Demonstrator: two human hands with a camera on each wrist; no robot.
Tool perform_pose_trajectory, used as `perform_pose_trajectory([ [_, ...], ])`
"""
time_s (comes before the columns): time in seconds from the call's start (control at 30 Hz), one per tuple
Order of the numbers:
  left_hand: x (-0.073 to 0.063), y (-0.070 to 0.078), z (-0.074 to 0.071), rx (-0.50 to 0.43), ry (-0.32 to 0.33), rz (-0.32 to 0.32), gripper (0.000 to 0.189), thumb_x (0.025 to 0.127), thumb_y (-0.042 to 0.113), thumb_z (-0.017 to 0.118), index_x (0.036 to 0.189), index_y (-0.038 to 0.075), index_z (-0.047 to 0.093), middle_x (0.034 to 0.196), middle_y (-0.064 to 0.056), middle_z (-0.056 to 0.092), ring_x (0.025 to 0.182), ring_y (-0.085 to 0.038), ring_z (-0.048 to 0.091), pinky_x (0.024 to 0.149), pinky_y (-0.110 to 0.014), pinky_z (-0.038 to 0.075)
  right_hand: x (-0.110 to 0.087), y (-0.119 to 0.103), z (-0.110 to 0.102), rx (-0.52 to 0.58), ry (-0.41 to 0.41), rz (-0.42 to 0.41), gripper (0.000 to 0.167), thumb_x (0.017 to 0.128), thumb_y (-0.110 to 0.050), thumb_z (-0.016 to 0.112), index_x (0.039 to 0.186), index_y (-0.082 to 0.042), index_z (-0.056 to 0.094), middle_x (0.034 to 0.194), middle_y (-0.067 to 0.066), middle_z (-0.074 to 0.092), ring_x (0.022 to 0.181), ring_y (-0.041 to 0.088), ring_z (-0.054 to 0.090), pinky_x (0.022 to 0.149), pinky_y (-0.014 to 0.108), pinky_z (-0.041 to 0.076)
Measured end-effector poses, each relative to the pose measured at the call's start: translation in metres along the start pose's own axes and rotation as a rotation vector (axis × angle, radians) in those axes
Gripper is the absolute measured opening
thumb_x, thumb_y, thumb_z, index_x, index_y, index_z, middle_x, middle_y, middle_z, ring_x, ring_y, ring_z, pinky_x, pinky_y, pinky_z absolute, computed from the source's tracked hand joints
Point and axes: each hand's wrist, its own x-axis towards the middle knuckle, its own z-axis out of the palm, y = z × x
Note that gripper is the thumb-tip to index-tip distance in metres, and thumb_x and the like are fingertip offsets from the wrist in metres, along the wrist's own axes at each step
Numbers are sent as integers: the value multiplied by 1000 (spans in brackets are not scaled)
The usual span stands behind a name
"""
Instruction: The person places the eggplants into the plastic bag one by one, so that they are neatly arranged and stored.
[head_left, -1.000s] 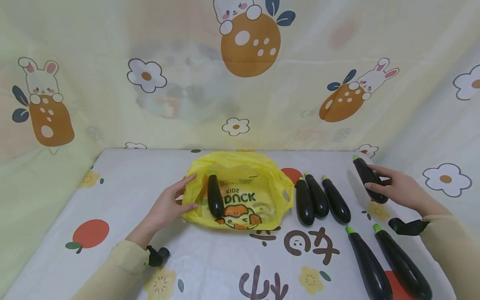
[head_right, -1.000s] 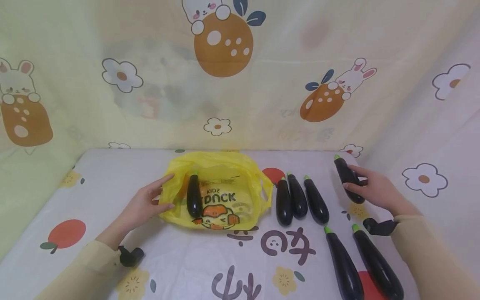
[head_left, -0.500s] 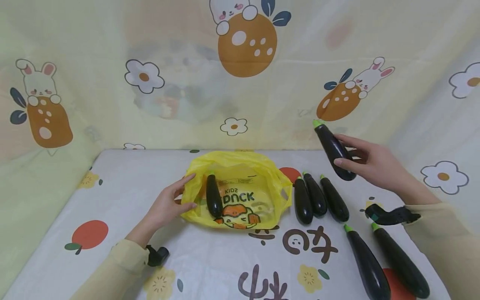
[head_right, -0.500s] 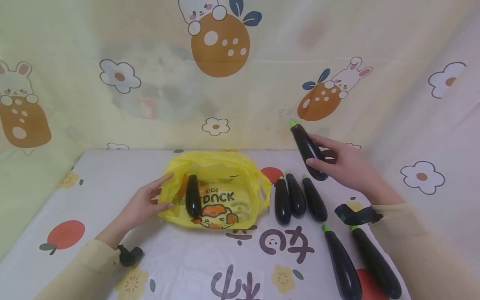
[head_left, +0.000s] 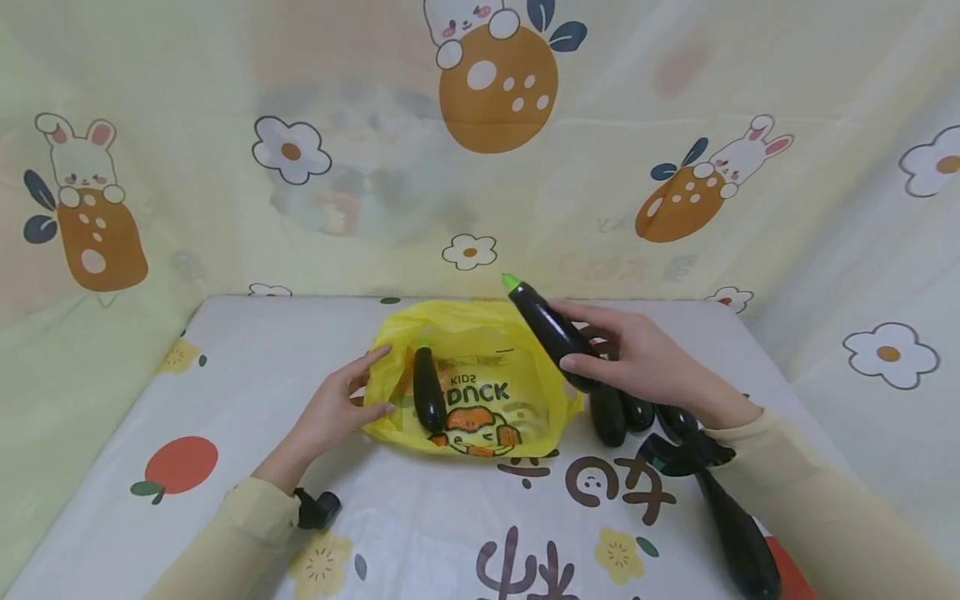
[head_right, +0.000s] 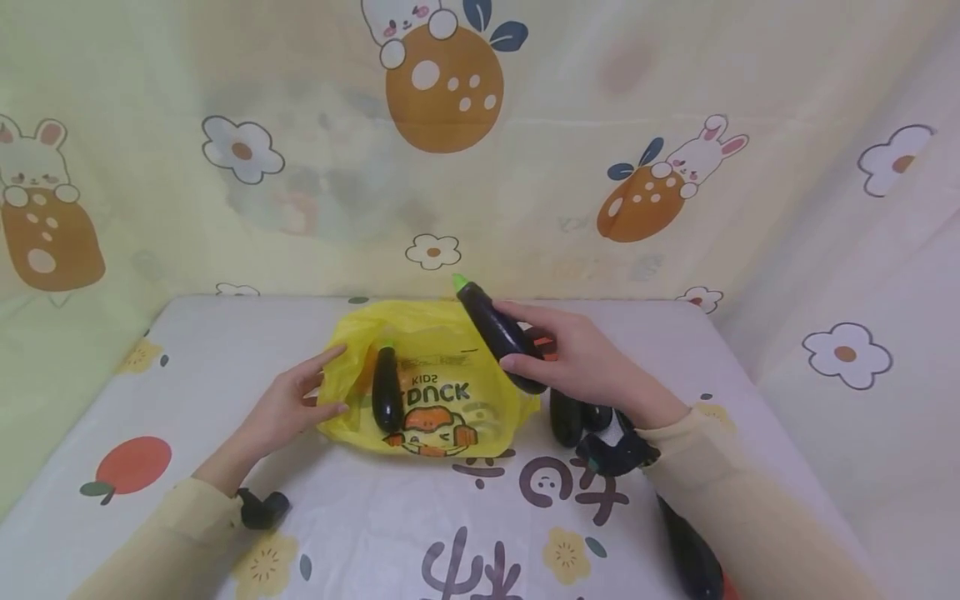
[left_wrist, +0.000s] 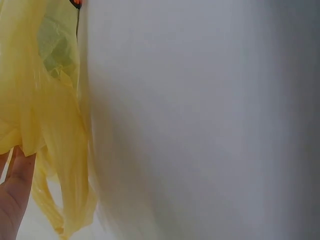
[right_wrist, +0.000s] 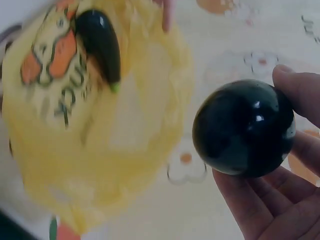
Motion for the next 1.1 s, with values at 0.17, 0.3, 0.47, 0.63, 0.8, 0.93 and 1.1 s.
perform_pose_trajectory([
  [0.17, 1, 1, -1, 10, -7, -7, 83, 86, -2, 77, 158, 12, 39, 166, -22, 29, 145, -50, 40, 104, -51, 55, 11, -5, 32, -22, -91, -48, 66, 96, -26, 73, 155, -16, 46, 139, 13, 62, 108, 26, 68, 78, 30, 61],
  [0.3, 3, 3, -1, 27, -7, -14, 83, 86, -2, 77, 158, 13, 39, 165, -22, 31, 145, -51, 40, 105, -52, 53, 25, -4, 60, -97, -159, -49, 66, 96, -33, 72, 154, -14, 48, 139, 8, 64, 110, 23, 65, 87, 36, 61],
  [0.47, 4, 6, -1, 38, -16, -30, 84, 87, -2, 77, 159, 15, 38, 165, -21, 31, 145, -51, 39, 107, -52, 52, 50, 1, 91, -171, -215, 27, 64, 97, -32, 70, 153, -8, 48, 143, 10, 62, 120, 23, 64, 105, 44, 56],
  [0.63, 4, 8, -1, 45, -16, -39, 84, 87, -1, 77, 159, 16, 38, 166, -19, 31, 145, -48, 40, 106, -51, 54, 75, 3, 111, -228, -211, 136, 65, 99, -29, 67, 154, -4, 43, 141, 15, 63, 114, 25, 64, 105, 45, 55],
  [0.8, 3, 8, -1, 39, -15, -33, 83, 87, -1, 77, 159, 14, 38, 165, -21, 31, 145, -49, 41, 106, -51, 54, 92, 9, 130, -299, -214, 185, 65, 100, -28, 66, 154, -2, 41, 144, 19, 59, 121, 28, 61, 107, 45, 53],
  [0.93, 4, 9, 0, 37, -18, -31, 82, 87, 0, 77, 159, 14, 39, 165, -21, 31, 145, -50, 40, 106, -51, 54, 98, 13, 143, -330, -225, 230, 65, 100, -28, 65, 154, -1, 39, 145, 23, 57, 128, 33, 59, 107, 48, 53],
  [1.1, 4, 9, 0, 42, -15, -38, 82, 87, -1, 77, 159, 15, 39, 166, -20, 31, 145, -50, 39, 107, -52, 53, 103, 9, 147, -320, -220, 282, 69, 100, -30, 65, 155, -1, 35, 145, 26, 54, 127, 35, 58, 106, 48, 54],
])
